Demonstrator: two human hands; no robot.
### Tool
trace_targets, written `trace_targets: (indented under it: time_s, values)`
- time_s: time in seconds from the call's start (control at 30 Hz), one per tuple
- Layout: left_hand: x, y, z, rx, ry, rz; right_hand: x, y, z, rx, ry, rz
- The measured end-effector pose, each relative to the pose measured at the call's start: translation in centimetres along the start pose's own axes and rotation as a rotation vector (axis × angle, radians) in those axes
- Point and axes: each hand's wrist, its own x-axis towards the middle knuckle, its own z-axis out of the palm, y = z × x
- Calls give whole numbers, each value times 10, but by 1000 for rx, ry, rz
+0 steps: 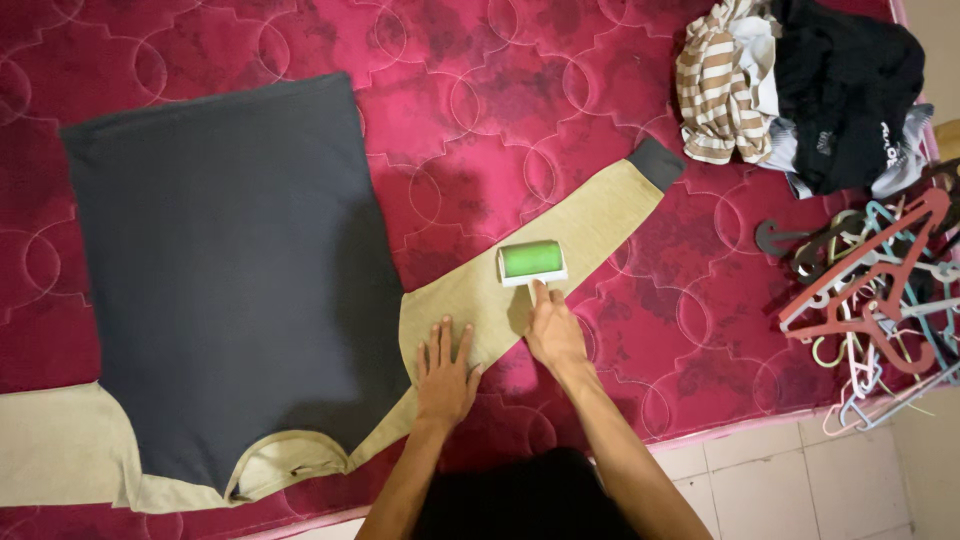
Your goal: The person uses a green lint roller to roll over a dark gray long-sleeved shirt laid out on a patterned red bedspread. The person systematically rolls the sleeves and torso of the shirt to remove lint or debris.
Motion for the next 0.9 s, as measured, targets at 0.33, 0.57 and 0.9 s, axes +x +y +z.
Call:
trace_targets:
  time_s: [0.33,0.57,0.9]
  values:
    - [-2,0,-2,-45,8,-24,53,-5,6,24,68,-63]
    - [1,0,4,-33,-3,-26,51,3,25,64,119,-62]
    - [-3,0,2,-74,46,-4,-63,13,40,70,64,-2]
